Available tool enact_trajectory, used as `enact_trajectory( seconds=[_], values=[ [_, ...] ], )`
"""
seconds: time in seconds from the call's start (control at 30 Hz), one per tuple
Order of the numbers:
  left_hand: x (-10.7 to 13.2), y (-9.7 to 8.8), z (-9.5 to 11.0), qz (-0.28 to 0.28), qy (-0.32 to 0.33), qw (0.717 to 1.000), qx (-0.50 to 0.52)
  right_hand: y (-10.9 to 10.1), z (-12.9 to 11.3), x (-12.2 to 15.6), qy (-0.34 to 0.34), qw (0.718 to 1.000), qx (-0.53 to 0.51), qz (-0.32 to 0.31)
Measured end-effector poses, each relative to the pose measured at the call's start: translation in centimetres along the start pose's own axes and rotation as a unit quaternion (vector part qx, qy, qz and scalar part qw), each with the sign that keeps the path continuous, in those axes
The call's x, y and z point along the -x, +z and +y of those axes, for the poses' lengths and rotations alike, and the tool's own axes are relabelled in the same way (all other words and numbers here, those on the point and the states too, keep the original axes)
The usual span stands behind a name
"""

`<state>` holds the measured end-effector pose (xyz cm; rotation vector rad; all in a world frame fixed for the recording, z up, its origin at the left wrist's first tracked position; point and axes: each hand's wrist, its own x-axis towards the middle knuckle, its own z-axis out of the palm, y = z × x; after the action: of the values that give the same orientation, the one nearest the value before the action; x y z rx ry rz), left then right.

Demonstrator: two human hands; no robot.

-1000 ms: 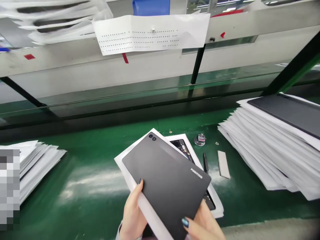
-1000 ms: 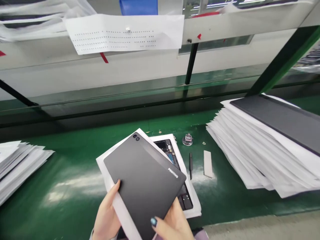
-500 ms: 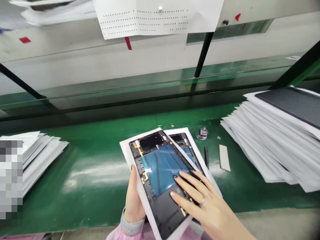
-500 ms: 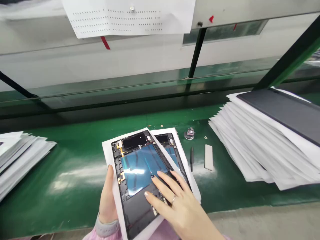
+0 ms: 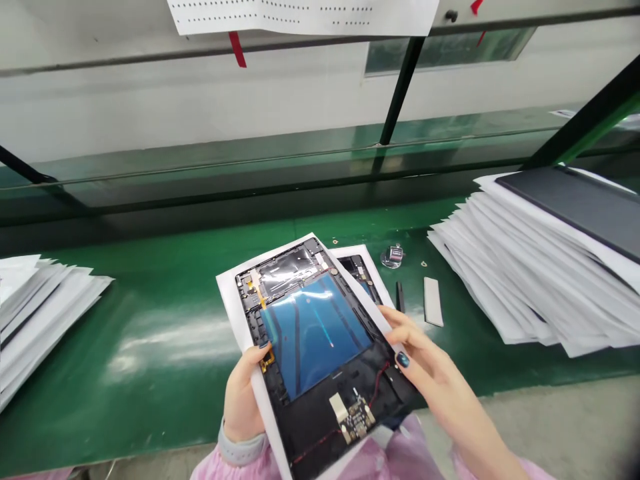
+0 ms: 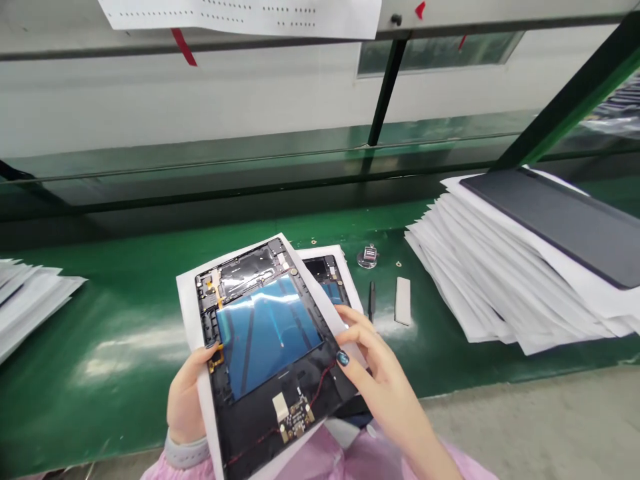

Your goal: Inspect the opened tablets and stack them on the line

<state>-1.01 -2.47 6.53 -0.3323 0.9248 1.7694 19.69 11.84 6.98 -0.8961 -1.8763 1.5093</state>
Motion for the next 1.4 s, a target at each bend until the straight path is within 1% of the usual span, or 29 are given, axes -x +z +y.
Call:
enact_trajectory(
  seconds=[0.07, 0.1, 0.17, 0.23, 0.3, 0.37, 0.43, 0.5, 0.57, 0.67, 0.83, 0.93, 1.0, 1.07, 1.13, 1.23, 1.33, 1.4],
  values=[
    [0.0, -0.8, 0.0, -0.065, -0.009, 0.998, 0.018, -0.1, -0.5, -0.3, 0.069, 0.995, -0.046, -0.052],
    [0.0, -1.1, 0.1, -0.108, -0.015, 0.994, 0.025, -0.1, -0.8, -0.3, 0.091, 0.991, -0.064, -0.072],
    [-0.2, -1.3, 0.4, -0.208, -0.023, 0.978, 0.028, -0.2, -1.1, -0.3, 0.116, 0.983, -0.097, -0.1],
    [-0.3, -1.0, 0.8, -0.298, -0.036, 0.954, 0.017, -0.2, -1.3, -0.2, 0.132, 0.976, -0.132, -0.113],
    [-0.4, -0.5, 1.2, -0.354, -0.063, 0.933, 0.009, -0.2, -1.3, -0.1, 0.139, 0.97, -0.163, -0.114],
    [-0.4, 0.0, 1.5, -0.377, -0.088, 0.922, 0.008, 0.0, -1.3, -0.1, 0.141, 0.967, -0.178, -0.112],
    [-0.4, 0.1, 1.6, -0.378, -0.105, 0.92, 0.005, 0.1, -1.4, 0.0, 0.136, 0.969, -0.179, -0.103],
    [-0.4, -0.1, 1.6, -0.364, -0.111, 0.925, 0.0, 0.2, -1.4, 0.1, 0.129, 0.971, -0.176, -0.097],
    [-0.4, -0.3, 1.6, -0.352, -0.109, 0.93, -0.003, 0.1, -1.5, 0.1, 0.124, 0.971, -0.18, -0.099],
    [-0.6, -0.6, 1.6, -0.356, -0.096, 0.93, 0.002, -0.1, -1.6, 0.1, 0.128, 0.967, -0.196, -0.096],
    [-0.9, -1.1, 1.6, -0.362, -0.1, 0.927, 0.017, -0.8, -1.3, 0.4, 0.133, 0.976, -0.162, -0.061],
    [-0.8, -1.0, 1.6, -0.368, -0.095, 0.925, 0.02, -1.1, -1.3, 0.6, 0.127, 0.98, -0.154, -0.026],
    [-0.8, -1.0, 1.7, -0.355, -0.087, 0.93, 0.027, -1.1, -1.4, 0.6, 0.139, 0.974, -0.18, 0.0],
    [-0.7, -1.1, 1.8, -0.336, -0.074, 0.938, 0.033, -1.1, -1.5, 0.5, 0.16, 0.959, -0.232, 0.013],
    [-0.7, -1.4, 1.9, -0.322, -0.073, 0.943, 0.033, -1.0, -1.4, 0.4, 0.179, 0.943, -0.28, 0.008],
    [-0.8, -2.0, 2.0, -0.311, -0.088, 0.946, 0.037, -0.6, -1.3, 0.5, 0.215, 0.93, -0.297, -0.01],
    [-0.8, -2.2, 1.8, -0.299, -0.081, 0.95, 0.047, -0.2, -1.5, 0.8, 0.243, 0.925, -0.291, -0.012],
    [-0.7, -2.0, 1.5, -0.289, -0.078, 0.953, 0.053, -0.1, -1.7, 0.9, 0.242, 0.928, -0.281, -0.038]
  ],
)
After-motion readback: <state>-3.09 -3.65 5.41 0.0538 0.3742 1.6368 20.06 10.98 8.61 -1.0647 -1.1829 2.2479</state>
